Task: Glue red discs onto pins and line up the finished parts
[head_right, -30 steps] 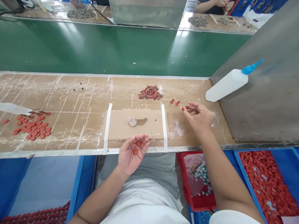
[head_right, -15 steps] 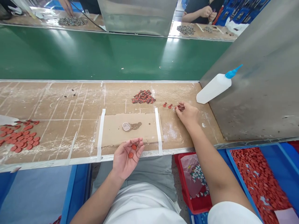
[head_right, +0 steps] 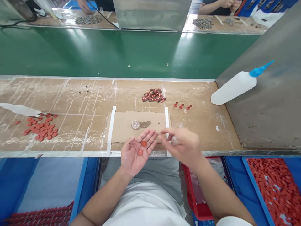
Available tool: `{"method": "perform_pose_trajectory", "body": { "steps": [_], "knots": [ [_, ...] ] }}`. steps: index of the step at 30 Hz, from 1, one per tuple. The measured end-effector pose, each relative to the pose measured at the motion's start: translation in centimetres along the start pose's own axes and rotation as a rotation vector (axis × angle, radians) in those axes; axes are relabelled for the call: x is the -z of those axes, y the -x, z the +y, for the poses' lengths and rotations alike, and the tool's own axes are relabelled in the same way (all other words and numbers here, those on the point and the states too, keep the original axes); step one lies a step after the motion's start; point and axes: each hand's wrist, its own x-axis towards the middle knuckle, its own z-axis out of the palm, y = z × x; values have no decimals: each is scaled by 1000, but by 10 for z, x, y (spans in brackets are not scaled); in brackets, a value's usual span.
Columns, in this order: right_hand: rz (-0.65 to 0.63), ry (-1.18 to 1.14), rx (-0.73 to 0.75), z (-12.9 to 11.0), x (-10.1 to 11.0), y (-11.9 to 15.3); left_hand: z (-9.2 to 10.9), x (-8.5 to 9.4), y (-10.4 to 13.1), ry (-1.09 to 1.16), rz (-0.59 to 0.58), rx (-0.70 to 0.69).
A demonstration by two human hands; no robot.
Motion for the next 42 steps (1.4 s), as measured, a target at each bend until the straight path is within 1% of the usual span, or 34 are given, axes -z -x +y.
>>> {"method": "perform_pose_trajectory", "body": {
  "steps": [2, 5, 7, 11, 16, 17, 19, 21, 22, 24, 27, 28, 30, 32, 35, 38, 40, 42],
  "knots": [
    [-102, -61, 118, -14, -19, 10, 0, 0, 1, -16, 13, 3],
    [-117, -83, 177, -22, -44, 20, 1, 0, 4, -27, 10, -8],
    [-104, -63, 187, -25, -53, 23, 2, 2, 6, -25, -2, -20],
    [-68, -91, 173, -35, -55, 26, 3, 2, 8, -14, -8, -41],
    [-235, -148, 223, -36, -57, 33, 1, 3, 9, -37, 34, -65],
    [-245, -165, 225, -35, -59, 34, 0, 3, 9, -36, 44, -66],
    [-227, -229, 192, -34, -61, 37, -1, 4, 11, -24, 65, -65],
    [-196, -325, 81, -35, -62, 39, -2, 5, 12, -2, 85, -59],
    [-187, -389, -16, -36, -62, 40, -2, 6, 12, 10, 94, -57],
    [-180, -562, -291, -39, -61, 39, -2, 8, 12, 23, 112, -57],
    [-142, -922, -753, -37, -59, 33, -3, 12, 11, -12, 127, -97],
    [-116, -1033, -876, -35, -57, 31, -4, 14, 10, -38, 123, -117],
    [-85, -1202, -1051, -30, -54, 25, -6, 17, 9, -102, 95, -142],
    [-101, -1304, -1152, -26, -52, 21, -8, 20, 8, -182, 45, -148],
    [-144, -1402, -1218, -25, -52, 18, -12, 22, 7, -312, -13, -176],
    [-134, -1432, -1225, -27, -56, 18, -15, 23, 6, -421, -7, -280],
    [-99, -1420, -1206, -28, -61, 18, -16, 24, 5, -466, -7, -348],
    [-58, -1405, -1197, -29, -65, 17, -17, 23, 5, -477, -14, -381]
  ]
}}
